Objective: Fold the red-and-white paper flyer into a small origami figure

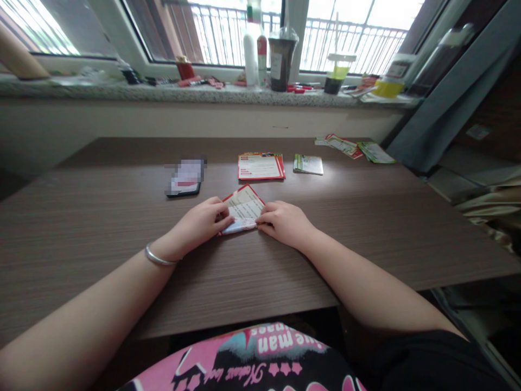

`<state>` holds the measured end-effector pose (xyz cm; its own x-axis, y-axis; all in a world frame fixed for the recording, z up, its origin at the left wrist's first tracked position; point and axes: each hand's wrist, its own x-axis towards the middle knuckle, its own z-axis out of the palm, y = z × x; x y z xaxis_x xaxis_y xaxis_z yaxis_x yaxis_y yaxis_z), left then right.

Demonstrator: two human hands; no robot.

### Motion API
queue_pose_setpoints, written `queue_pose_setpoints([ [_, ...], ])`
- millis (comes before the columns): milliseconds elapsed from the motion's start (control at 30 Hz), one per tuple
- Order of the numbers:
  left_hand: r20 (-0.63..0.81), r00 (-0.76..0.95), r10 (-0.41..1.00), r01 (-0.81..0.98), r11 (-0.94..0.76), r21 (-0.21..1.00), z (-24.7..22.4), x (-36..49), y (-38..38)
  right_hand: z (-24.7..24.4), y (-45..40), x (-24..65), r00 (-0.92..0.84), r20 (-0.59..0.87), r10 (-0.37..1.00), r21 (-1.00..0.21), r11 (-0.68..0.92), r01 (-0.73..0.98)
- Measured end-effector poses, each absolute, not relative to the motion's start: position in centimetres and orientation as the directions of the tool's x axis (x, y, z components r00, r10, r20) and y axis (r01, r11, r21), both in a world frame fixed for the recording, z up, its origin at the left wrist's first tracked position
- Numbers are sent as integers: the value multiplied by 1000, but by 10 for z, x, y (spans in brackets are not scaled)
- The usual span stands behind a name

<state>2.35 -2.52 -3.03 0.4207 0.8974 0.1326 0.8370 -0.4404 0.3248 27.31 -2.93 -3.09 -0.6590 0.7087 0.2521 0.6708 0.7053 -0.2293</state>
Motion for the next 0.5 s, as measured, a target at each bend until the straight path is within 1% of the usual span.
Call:
queue_pose_setpoints([
  [100, 140, 420, 897, 831, -442, 338, -30, 24, -25, -32, -28, 273, -631, 230, 741, -309, 670, 674],
  [200, 142, 410, 901, 808, -431, 402, -30, 25, -26, -33, -25, 273, -604, 208, 769, -388, 632, 671],
  [333, 146, 369, 918, 772, -391, 501, -29, 25, -26, -36, -20, 274, -593, 262, 761, -358, 648, 672],
  [400, 148, 356, 923, 773, -380, 508, -28, 26, -26, -37, -17, 274, -588, 288, 756, -346, 654, 672],
  [500, 154, 360, 920, 786, -388, 481, -27, 27, -25, -37, -14, 275, -581, 287, 762, -364, 648, 669],
])
